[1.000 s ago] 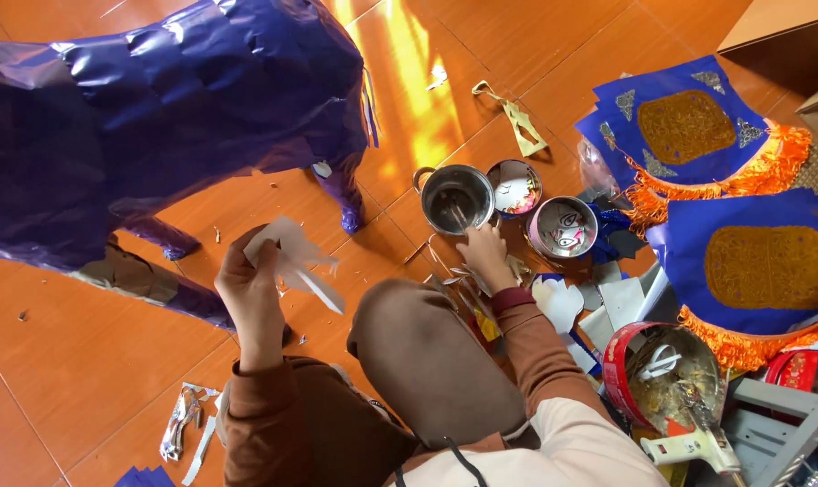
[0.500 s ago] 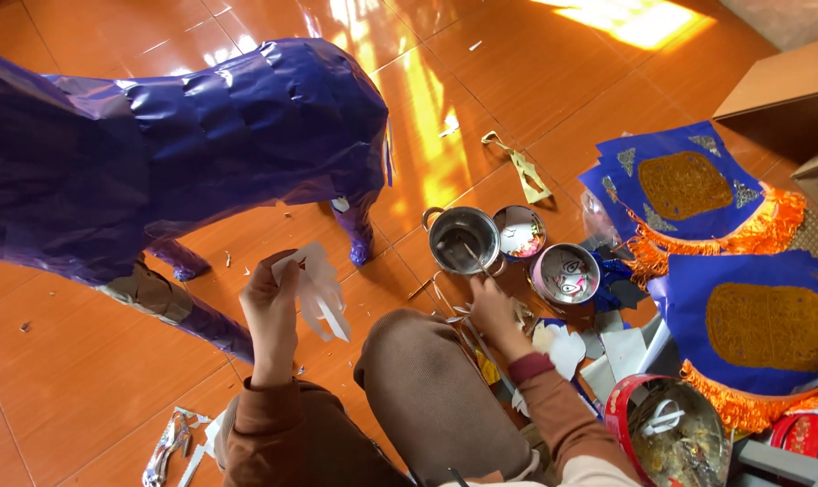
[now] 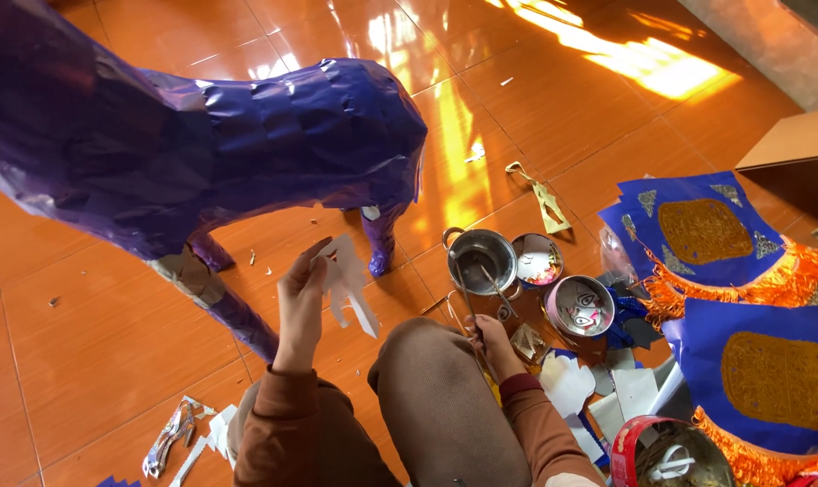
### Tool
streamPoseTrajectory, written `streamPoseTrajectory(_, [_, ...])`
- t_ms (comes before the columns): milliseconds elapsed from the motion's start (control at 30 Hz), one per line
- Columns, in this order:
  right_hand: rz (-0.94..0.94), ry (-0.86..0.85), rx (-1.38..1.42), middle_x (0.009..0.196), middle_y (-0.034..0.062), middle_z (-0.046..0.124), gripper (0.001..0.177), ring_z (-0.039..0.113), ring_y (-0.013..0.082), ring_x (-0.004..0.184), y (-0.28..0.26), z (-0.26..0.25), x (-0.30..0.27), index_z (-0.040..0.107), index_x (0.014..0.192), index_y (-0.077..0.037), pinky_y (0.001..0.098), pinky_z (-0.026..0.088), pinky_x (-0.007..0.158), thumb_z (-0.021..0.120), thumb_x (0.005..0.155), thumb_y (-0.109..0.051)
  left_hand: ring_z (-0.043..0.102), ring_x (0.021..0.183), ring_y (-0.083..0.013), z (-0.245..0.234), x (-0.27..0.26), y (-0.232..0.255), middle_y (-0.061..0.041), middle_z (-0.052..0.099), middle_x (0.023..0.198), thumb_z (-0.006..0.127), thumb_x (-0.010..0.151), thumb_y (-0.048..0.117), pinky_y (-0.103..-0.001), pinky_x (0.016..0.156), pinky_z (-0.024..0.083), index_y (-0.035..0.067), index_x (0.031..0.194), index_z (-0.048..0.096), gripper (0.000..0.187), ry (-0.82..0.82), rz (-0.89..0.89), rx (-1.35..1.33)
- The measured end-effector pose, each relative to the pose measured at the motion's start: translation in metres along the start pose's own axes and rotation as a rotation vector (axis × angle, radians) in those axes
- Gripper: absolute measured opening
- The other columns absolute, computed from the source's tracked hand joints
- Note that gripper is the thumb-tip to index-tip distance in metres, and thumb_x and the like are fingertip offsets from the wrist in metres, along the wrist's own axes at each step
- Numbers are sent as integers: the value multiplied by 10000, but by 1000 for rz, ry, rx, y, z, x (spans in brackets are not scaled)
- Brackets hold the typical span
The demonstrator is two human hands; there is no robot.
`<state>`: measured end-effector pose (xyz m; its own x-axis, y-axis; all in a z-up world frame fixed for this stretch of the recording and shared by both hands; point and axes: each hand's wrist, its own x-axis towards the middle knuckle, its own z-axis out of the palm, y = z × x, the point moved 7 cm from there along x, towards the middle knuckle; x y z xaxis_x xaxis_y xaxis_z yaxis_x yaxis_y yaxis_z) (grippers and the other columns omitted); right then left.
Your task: Gluing decorative panels onto a blue horse-shaped figure using a glue brush.
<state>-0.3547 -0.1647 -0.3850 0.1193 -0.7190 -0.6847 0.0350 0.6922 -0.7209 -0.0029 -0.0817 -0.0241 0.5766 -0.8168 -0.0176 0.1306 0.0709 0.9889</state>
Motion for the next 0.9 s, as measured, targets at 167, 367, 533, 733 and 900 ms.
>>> streamPoseTrajectory(167, [-224, -31, -33, 683, 130, 589, 252, 570, 171, 528, -88, 38, -83, 629, 1158, -62, 214, 416, 391, 489, 1021, -220, 665, 1073, -275, 2, 0, -2, -236, 695, 1131, 494, 996, 73, -439, 959, 534, 10, 1342, 588, 363, -22, 9, -65])
streamPoseTrajectory(367, [-535, -168, -263, 700, 134, 687, 188, 610, 150, 564, -186, 90, -197, 688, 1080, -79, 242, 514, 501, 701, 893, -90, 648, 1103, -295, 5, -6, 6, -250, 680, 1164, 496, 987, 83, -458, 969, 524, -4, 1348, 578, 380, -44, 12, -116])
streamPoseTrajectory(533, [-756, -166, -467, 764, 68, 734, 178, 601, 85, 614, -219, 123, -241, 783, 1042, -119, 234, 545, 532, 732, 872, -105, 630, 1124, -298, -1, 2, -22, -265, 656, 1198, 517, 986, 112, -462, 992, 508, -42, 1343, 563, 391, -69, -18, -162])
streamPoseTrajectory(733, [-888, -154, -608, 662, 58, 735, 175, 644, 106, 622, -232, 140, -260, 800, 991, -124, 260, 563, 570, 705, 849, -85, 616, 1082, -238, 3, 0, -18, -217, 669, 1173, 528, 956, 57, -388, 969, 515, -20, 1389, 541, 440, -136, -19, -224])
streamPoseTrajectory(900, [-942, -209, -646, 658, 52, 731, 198, 671, 114, 639, -234, 149, -268, 814, 995, -156, 291, 581, 609, 706, 847, -81, 588, 1156, -273, 4, 1, -22, -248, 647, 1216, 502, 856, -99, -401, 1008, 483, -11, 1434, 496, 585, -185, -2, -189])
